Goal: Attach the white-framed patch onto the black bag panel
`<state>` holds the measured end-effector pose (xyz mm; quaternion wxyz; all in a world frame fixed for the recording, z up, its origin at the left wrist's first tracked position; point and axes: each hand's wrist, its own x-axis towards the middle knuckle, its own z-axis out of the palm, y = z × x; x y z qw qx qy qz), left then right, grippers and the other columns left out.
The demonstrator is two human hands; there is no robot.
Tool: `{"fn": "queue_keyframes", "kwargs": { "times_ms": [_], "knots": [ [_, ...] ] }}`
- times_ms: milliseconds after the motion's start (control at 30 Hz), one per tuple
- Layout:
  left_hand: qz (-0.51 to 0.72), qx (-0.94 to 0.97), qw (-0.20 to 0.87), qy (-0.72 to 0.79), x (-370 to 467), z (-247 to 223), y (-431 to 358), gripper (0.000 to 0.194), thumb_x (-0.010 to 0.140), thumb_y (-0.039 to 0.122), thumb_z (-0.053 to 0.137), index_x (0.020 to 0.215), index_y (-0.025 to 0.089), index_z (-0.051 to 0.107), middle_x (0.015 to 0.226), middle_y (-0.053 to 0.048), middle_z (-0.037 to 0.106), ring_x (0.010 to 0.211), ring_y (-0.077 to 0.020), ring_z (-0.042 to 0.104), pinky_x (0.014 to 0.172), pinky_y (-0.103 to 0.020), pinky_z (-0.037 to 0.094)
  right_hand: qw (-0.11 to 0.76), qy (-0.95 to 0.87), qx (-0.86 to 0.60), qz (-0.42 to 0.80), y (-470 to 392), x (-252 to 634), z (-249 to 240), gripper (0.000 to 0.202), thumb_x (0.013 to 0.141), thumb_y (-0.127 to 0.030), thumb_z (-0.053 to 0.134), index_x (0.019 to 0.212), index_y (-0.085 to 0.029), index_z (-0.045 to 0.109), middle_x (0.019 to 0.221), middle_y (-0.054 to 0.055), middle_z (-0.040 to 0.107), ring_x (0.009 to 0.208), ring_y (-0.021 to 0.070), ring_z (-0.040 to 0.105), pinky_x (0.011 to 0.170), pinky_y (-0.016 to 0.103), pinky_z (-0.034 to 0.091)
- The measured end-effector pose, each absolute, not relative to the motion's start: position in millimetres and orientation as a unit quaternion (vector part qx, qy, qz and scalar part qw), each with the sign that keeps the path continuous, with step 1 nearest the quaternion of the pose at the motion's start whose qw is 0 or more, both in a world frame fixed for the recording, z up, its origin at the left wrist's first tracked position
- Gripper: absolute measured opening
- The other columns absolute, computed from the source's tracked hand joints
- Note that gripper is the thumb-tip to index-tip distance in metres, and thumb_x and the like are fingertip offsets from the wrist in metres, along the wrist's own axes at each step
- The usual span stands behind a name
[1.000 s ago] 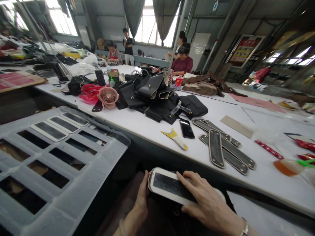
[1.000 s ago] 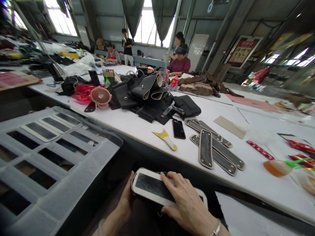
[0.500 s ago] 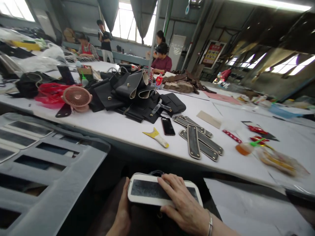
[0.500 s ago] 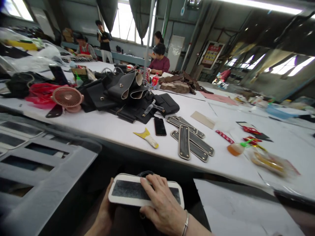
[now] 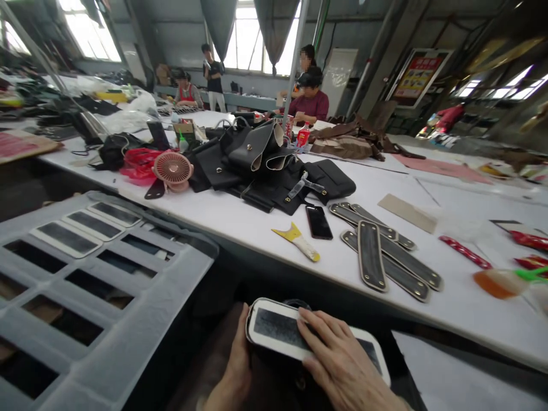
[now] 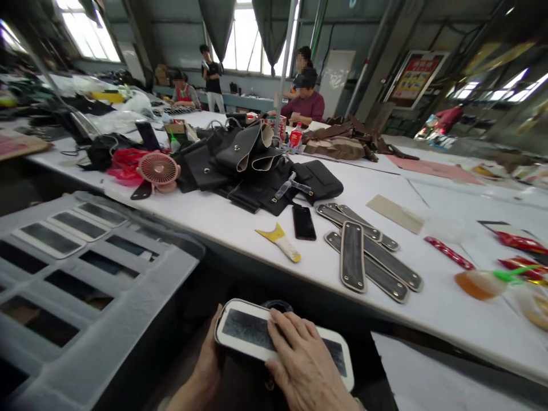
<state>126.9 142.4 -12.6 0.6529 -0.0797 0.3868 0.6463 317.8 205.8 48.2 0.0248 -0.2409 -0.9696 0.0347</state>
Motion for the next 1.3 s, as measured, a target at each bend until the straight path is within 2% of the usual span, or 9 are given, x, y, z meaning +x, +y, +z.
{"fn": "queue_keyframes", "kwargs": {
  "times_ms": [100, 233, 367, 500, 767, 933, 1067, 1200, 1300],
  "knots": [
    [0.66, -0.087, 0.621, 0.413, 126.1, -14.1, 143.1, 0.047, 0.077, 0.056, 0.071, 0.091, 0.012, 0.077, 0.09, -0.008, 0.079, 0.107, -0.0323, 0.066, 0.104, -0.039, 0.04, 0.037, -0.966, -0.253, 0.021, 210.0, 316.8, 37.9, 0.039, 0.098, -0.03, 0.046, 0.135, -0.021, 0.056, 0.144, 0.008, 0.052, 0.123, 0.0296, 0.056, 0.095, 0.047, 0.054],
    [0.664, -0.08, 0.607, 0.428, 123.9, -22.6, 142.2, 0.049, 0.079, 0.057, 0.067, 0.097, 0.013, 0.076, 0.092, -0.007, 0.078, 0.107, -0.0313, 0.065, 0.104, -0.038, 0.039, 0.016, -0.954, -0.295, 0.055, 219.2, 314.2, 39.3, 0.038, 0.095, -0.032, 0.051, 0.132, -0.032, 0.058, 0.153, 0.003, 0.039, 0.134, 0.0356, 0.045, 0.099, 0.059, 0.047],
    [0.658, -0.072, 0.609, 0.437, 123.5, -24.7, 141.8, 0.048, 0.083, 0.057, 0.062, 0.095, 0.012, 0.076, 0.09, -0.007, 0.078, 0.102, -0.0311, 0.067, 0.102, -0.04, 0.04, -0.041, -0.941, -0.286, 0.174, 228.5, 308.3, 52.9, 0.039, 0.095, -0.035, 0.051, 0.134, -0.03, 0.057, 0.152, -0.001, 0.042, 0.142, 0.0309, 0.033, 0.111, 0.057, 0.037],
    [0.658, -0.074, 0.621, 0.419, 122.6, -26.5, 142.7, 0.051, 0.083, 0.057, 0.061, 0.104, 0.013, 0.074, 0.09, -0.008, 0.078, 0.1, -0.0308, 0.067, 0.099, -0.041, 0.042, -0.047, -0.92, -0.303, 0.243, 234.3, 303.1, 60.4, 0.036, 0.092, -0.035, 0.054, 0.125, -0.024, 0.064, 0.148, 0.004, 0.048, 0.143, 0.0295, 0.031, 0.114, 0.053, 0.033],
    [0.675, -0.053, 0.592, 0.437, 119.2, -41.2, 141.3, 0.048, 0.082, 0.054, 0.065, 0.106, 0.014, 0.074, 0.099, -0.007, 0.077, 0.109, -0.0283, 0.064, 0.101, -0.037, 0.04, -0.009, -0.873, -0.346, 0.342, 243.2, 293.0, 63.6, 0.031, 0.076, -0.022, 0.064, 0.106, -0.018, 0.066, 0.138, 0.01, 0.057, 0.123, 0.025, 0.055, 0.108, 0.041, 0.043],
    [0.676, -0.043, 0.592, 0.437, 118.0, -44.3, 141.5, 0.047, 0.084, 0.052, 0.063, 0.11, 0.014, 0.073, 0.102, -0.007, 0.077, 0.112, -0.0268, 0.063, 0.104, -0.035, 0.039, -0.004, -0.861, -0.337, 0.381, 252.8, 293.0, 56.7, 0.054, 0.071, -0.023, 0.069, 0.124, -0.016, 0.063, 0.139, 0.011, 0.056, 0.126, 0.0245, 0.053, 0.111, 0.039, 0.039],
    [0.678, -0.037, 0.589, 0.438, 117.4, -41.1, 141.8, 0.046, 0.085, 0.054, 0.061, 0.107, 0.016, 0.073, 0.102, -0.006, 0.077, 0.113, -0.0275, 0.062, 0.104, -0.036, 0.039, -0.024, -0.864, -0.323, 0.386, 254.3, 295.7, 57.8, 0.057, 0.075, -0.028, 0.068, 0.13, -0.016, 0.061, 0.142, 0.012, 0.053, 0.129, 0.0261, 0.05, 0.112, 0.041, 0.038],
    [0.674, 0.015, 0.607, 0.42, 115.8, -33.2, 132.5, 0.055, 0.087, 0.062, 0.054, 0.117, 0.019, 0.068, 0.115, -0.008, 0.073, 0.121, -0.0304, 0.057, 0.107, -0.04, 0.037, -0.042, -0.873, -0.301, 0.381, 252.4, 299.1, 64.1, 0.053, 0.088, -0.036, 0.057, 0.136, -0.017, 0.056, 0.146, 0.013, 0.049, 0.132, 0.028, 0.046, 0.113, 0.048, 0.035],
    [0.675, 0.079, 0.592, 0.434, 112.4, -28.0, 121.9, 0.06, 0.079, 0.061, 0.066, 0.124, 0.023, 0.063, 0.129, -0.008, 0.065, 0.13, -0.033, 0.048, 0.11, -0.04, 0.034, -0.073, -0.882, -0.289, 0.364, 251.3, 302.0, 63.8, 0.066, 0.085, -0.044, 0.062, 0.143, -0.017, 0.048, 0.151, 0.015, 0.042, 0.135, 0.0327, 0.041, 0.113, 0.057, 0.031]
  ]
}}
